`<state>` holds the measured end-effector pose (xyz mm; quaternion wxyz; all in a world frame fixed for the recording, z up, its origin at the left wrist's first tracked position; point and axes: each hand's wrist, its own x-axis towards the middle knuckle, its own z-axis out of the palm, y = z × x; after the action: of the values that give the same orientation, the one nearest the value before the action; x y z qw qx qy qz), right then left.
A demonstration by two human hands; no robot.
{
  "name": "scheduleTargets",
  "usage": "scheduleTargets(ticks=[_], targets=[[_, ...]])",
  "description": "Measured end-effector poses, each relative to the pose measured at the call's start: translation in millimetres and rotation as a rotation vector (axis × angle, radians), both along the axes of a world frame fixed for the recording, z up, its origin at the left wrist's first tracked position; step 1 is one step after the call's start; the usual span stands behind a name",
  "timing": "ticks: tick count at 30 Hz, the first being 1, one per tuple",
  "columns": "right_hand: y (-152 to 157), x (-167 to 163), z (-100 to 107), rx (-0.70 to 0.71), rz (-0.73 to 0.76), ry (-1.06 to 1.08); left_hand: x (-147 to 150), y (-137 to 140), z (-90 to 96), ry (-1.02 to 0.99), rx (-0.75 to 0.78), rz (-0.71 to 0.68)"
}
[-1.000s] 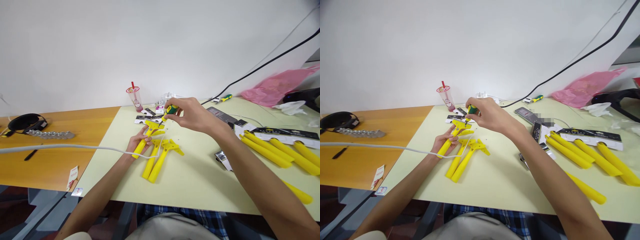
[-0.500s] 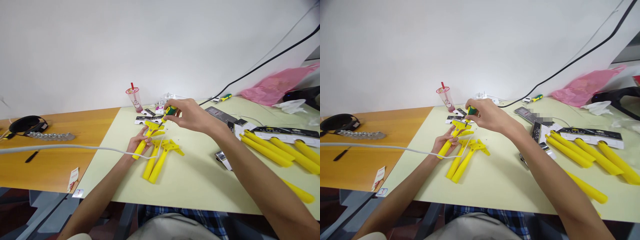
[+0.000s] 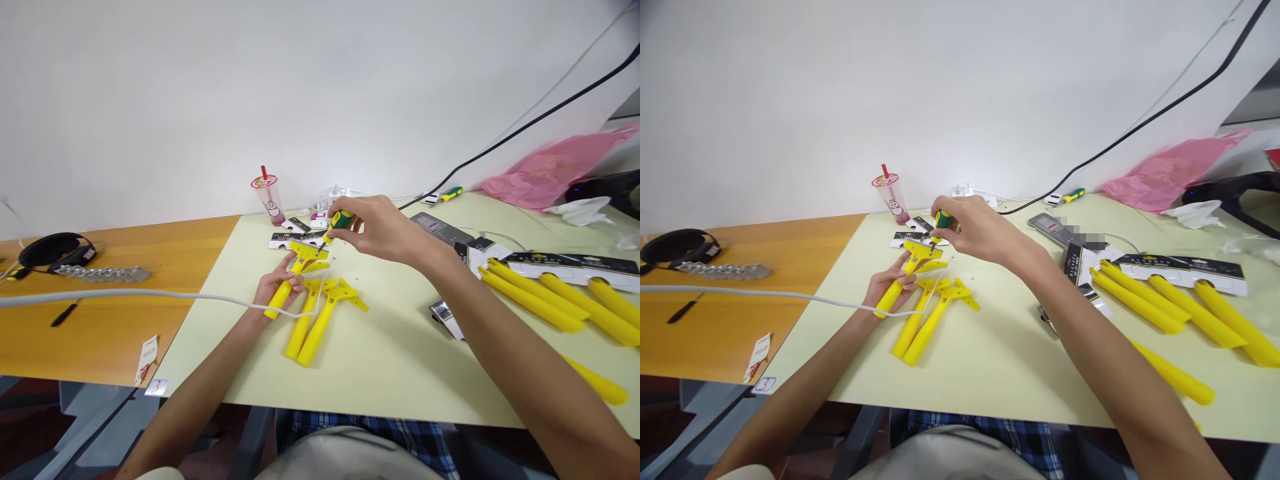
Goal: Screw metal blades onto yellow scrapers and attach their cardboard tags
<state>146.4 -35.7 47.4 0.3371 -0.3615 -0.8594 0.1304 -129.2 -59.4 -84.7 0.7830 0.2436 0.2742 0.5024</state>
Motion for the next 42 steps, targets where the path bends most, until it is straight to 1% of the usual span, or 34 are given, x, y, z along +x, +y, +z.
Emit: scheduleTargets(ticks=[9, 22, 29, 38, 42], targets=[[2.5, -0.1, -3.4, -0.004, 0.006, 0.002, 1.4, -0.6, 1.7, 0.037, 0.004, 0.001], [2.8, -0.9, -3.9, 0.001, 0.01, -0.012, 0.9, -0.5, 0.8, 0.007, -0.009, -0.006], [3.4, -0.4, -4.4, 0.013, 0.019, -0.034, 2.8, -1.1, 4.4, -0.013, -0.035, 0.008], [2.8, 0.1, -3.5, 0.056, 0.042, 0.006, 0.7, -1.4, 3.2, -0.033, -0.022, -0.003], [0.9, -0.1, -2.0, 0.051, 0.038, 0.011, 0.2, -0.9, 2.4, -0.031, -0.024, 0.003]])
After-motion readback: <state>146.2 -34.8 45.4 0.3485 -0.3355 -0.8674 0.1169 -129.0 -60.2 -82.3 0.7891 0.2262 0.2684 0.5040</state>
